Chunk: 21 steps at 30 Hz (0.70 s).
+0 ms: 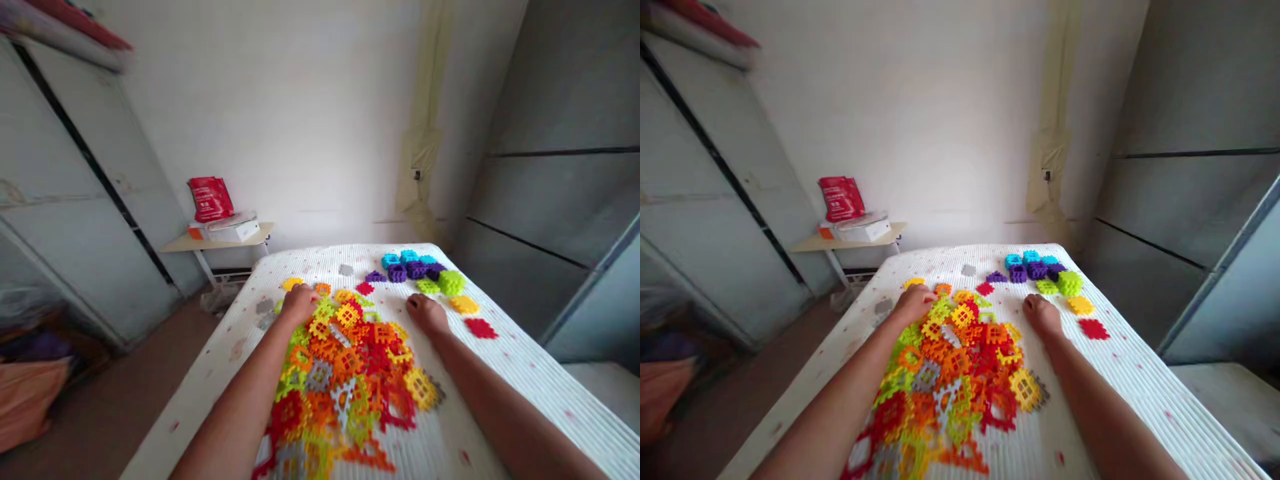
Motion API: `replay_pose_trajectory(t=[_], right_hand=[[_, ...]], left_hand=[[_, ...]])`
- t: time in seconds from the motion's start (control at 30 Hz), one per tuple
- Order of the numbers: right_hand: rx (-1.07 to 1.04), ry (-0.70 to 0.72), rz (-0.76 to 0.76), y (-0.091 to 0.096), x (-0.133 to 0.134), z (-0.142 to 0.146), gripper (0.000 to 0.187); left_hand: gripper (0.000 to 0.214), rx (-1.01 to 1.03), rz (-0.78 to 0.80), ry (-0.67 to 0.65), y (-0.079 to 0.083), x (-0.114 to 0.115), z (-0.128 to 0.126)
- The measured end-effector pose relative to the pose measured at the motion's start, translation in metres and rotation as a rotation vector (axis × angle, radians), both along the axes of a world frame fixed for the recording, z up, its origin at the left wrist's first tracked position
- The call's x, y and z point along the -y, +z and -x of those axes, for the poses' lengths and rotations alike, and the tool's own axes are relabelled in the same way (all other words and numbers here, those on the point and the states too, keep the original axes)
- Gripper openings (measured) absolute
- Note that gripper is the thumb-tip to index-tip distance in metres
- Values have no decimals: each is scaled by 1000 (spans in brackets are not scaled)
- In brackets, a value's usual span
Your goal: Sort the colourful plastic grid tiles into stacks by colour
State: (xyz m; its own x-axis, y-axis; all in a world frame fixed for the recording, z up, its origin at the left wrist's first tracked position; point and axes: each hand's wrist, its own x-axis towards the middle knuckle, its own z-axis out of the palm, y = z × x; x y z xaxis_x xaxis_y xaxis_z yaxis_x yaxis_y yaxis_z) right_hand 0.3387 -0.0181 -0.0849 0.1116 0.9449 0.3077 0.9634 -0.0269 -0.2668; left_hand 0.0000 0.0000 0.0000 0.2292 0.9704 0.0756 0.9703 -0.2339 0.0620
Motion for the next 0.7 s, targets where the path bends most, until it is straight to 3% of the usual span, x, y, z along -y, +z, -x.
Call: replay_pose_trajectory(t=[0.27,0.43,0.57,0.63,0.7], right_hand=[[-10,-2,7,1,0,0,22],[19,-16,28,7,3,5,22],[26,-41,28,9,3,7,22],[21,-45,22,9,3,7,22],[12,-42,13,9,4,7,22]], left_hand=[[29,-7,13,82,-8,9,-18],[17,95,16,132,-7,12,-20],[20,220,0,151,-5,17,-11],[20,351,-48,149,-5,25,-4],[17,708,-122,173,-7,37,3]])
